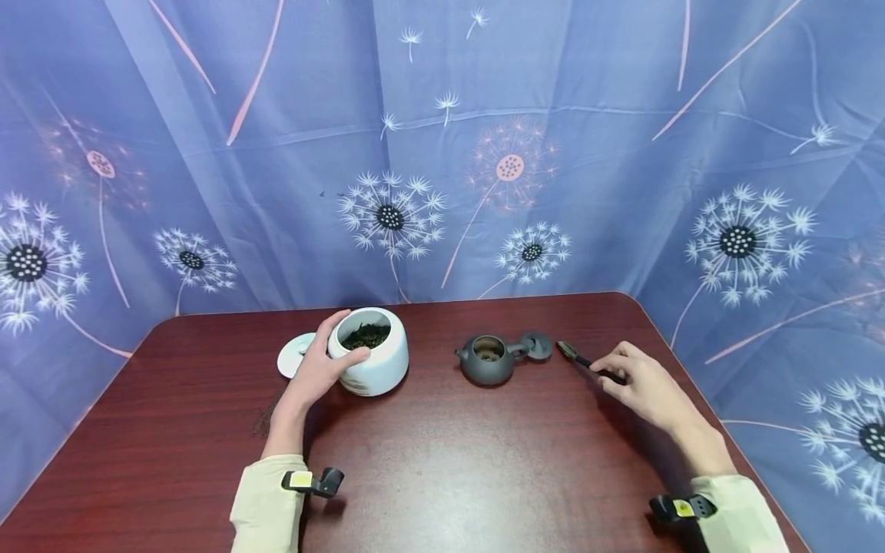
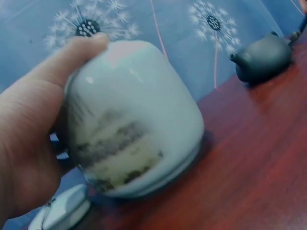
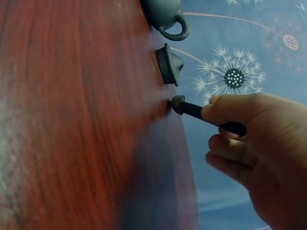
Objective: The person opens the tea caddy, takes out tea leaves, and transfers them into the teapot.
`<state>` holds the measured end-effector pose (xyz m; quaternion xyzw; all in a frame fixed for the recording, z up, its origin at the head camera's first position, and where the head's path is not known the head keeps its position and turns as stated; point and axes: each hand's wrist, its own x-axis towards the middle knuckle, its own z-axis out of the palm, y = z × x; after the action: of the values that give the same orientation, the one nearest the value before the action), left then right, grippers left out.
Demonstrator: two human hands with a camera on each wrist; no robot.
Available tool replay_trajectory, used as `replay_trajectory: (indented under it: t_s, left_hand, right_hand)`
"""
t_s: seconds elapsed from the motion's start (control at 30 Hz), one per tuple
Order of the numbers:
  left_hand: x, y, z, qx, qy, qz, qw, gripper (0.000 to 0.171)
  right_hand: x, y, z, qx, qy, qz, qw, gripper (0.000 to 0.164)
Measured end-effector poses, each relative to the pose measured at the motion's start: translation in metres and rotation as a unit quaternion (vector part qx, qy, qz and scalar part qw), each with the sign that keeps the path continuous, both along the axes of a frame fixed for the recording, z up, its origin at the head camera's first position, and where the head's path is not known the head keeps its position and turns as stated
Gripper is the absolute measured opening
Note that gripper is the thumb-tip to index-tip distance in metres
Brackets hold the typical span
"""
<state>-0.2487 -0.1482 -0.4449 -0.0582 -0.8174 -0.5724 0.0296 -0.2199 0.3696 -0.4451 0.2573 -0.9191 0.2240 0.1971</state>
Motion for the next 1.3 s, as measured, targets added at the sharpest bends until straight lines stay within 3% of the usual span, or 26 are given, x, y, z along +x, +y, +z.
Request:
replay_trajectory:
  t_s: [0.17, 0.27, 0.37, 0.43, 0.53, 0.7, 0.83, 1.0, 1.3]
  left_hand:
    - [0.002, -0.001, 0.01, -0.063, 0.0, 0.002, 0.998, 0.088]
    - [0.002, 0.001, 0.016, -0.06, 0.022, 0.012, 0.9979, 0.086]
    - [0.003, 0.006, 0.022, -0.027, 0.073, 0.038, 0.9963, 0.075]
    - [0.007, 0.014, 0.031, 0.003, 0.125, 0.058, 0.9904, 0.063]
    - [0.01, 0.028, 0.04, 0.034, 0.212, 0.079, 0.9735, 0.044]
    - [0.013, 0.05, 0.051, 0.02, 0.301, 0.066, 0.951, 0.025]
    - [0.017, 0.067, 0.055, 0.006, 0.318, 0.031, 0.9474, 0.022]
    - [0.02, 0.084, 0.054, 0.006, 0.312, -0.006, 0.9501, 0.021]
    - [0.022, 0.11, 0.041, -0.012, 0.259, -0.057, 0.9642, 0.024]
  right_hand:
    - [0.002, -0.002, -0.001, 0.015, -0.06, 0.006, 0.998, 0.025]
    - [0.003, -0.002, -0.001, 0.017, -0.082, 0.005, 0.996, 0.025]
    - [0.004, -0.002, -0.002, 0.02, -0.097, 0.006, 0.995, 0.026]
    - [0.005, -0.002, -0.001, 0.025, -0.112, 0.007, 0.993, 0.027]
    - [0.004, -0.001, 0.001, 0.037, -0.147, 0.003, 0.988, 0.029]
    - [0.004, -0.002, 0.004, 0.051, -0.181, 0.003, 0.982, 0.031]
    - [0.004, -0.001, 0.003, 0.053, -0.179, 0.005, 0.982, 0.032]
    - [0.005, -0.004, 0.002, 0.054, -0.184, 0.004, 0.981, 0.031]
    - [0.005, -0.006, -0.001, 0.058, -0.178, 0.018, 0.982, 0.031]
